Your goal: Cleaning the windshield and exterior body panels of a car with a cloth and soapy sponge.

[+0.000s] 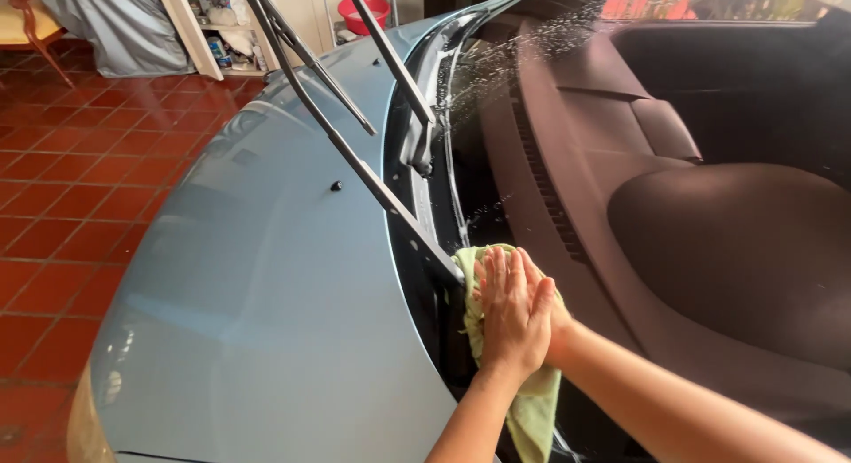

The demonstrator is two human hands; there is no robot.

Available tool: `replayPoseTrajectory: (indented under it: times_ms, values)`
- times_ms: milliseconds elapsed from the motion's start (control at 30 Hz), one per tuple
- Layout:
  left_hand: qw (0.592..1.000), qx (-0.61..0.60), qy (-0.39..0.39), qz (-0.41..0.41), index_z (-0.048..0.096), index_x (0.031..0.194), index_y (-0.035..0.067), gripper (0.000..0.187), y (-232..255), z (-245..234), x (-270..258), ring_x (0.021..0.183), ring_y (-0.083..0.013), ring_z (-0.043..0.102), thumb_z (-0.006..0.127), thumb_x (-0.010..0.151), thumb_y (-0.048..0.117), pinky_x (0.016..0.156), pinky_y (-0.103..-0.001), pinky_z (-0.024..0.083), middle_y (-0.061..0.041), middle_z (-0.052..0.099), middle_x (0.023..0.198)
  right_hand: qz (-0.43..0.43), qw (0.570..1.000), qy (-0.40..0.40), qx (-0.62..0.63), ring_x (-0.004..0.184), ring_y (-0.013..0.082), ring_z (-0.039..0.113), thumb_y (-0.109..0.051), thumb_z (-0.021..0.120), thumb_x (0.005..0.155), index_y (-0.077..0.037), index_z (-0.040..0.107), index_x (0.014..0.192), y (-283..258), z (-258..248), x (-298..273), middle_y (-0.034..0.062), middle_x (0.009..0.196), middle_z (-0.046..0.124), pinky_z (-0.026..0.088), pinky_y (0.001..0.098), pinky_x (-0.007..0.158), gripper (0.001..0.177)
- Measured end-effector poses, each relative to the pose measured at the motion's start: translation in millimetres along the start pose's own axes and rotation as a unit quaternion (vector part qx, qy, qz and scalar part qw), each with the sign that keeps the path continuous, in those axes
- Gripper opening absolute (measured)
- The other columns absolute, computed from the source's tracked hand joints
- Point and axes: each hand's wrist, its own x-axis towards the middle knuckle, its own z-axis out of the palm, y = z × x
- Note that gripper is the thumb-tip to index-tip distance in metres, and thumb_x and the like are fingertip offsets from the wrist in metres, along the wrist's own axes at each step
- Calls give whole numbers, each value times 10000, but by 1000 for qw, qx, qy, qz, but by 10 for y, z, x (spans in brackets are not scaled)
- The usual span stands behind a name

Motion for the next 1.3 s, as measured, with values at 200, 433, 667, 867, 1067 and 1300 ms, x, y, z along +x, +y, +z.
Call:
replayPoseTrajectory:
  times_ms: [200, 433, 667, 867, 1067, 1300]
  values:
    - [989, -114, 1, -90, 132, 1612, -12, 882, -62, -52, 338, 1599, -341, -29, 289, 1009, 613, 1257, -466, 27, -215, 13, 1715, 16, 994, -61, -94, 1499, 355, 221, -406, 505, 942, -109, 316, 1539, -97, -68, 296, 149, 1609, 309, 155, 552, 1221, 693]
    - [985, -145, 35, -90, 139, 1612, -6, 915, -55, -133, 628, 1603, -336, -10, 247, 993, 660, 1269, -462, 38, -209, 34, 1723, 13, 971, -120, -204, 1519, 333, 164, -426, 522, 934, -135, 323, 1540, -114, -189, 907, 130, 1631, 268, 129, 559, 1221, 701]
    - [980, -179, 58, -70, 87, 1661, 84, 897, 41, -357, 879, 1600, -359, -54, 221, 987, 659, 1256, -472, 13, -214, 22, 1719, 3, 933, -176, -315, 1540, 311, 107, -445, 538, 926, -160, 330, 1541, 27, -224, 1633, 109, 1653, 228, 103, 566, 1222, 710]
    - [975, -188, 84, -87, 9, 1640, 59, 886, -283, -265, 1040, 1605, -323, -174, 202, 1008, 649, 1252, -478, -92, -176, -105, 1747, -10, 890, -212, -404, 1557, 291, 59, -462, 553, 919, -182, 337, 1542, 275, -54, 2232, 91, 1672, 193, 81, 571, 1222, 717]
    - [964, -218, 106, -108, -62, 1637, 54, 923, -275, -281, 1091, 1584, -299, -245, 153, 983, 670, 1233, -475, -146, -157, -181, 1732, -1, 881, -209, -424, 1548, 285, 83, -431, 571, 916, -170, 349, 1548, 186, -31, 2390, 82, 1672, 202, 117, 556, 1213, 718]
    - [970, -197, 99, -102, -24, 1634, 41, 949, -162, -239, 896, 1596, -293, -201, 129, 967, 699, 1244, -456, -134, -159, -141, 1735, -17, 859, -249, -448, 1580, 271, 53, -432, 550, 958, -180, 410, 1516, -49, -244, 2167, 76, 1702, 163, 110, 530, 1243, 629]
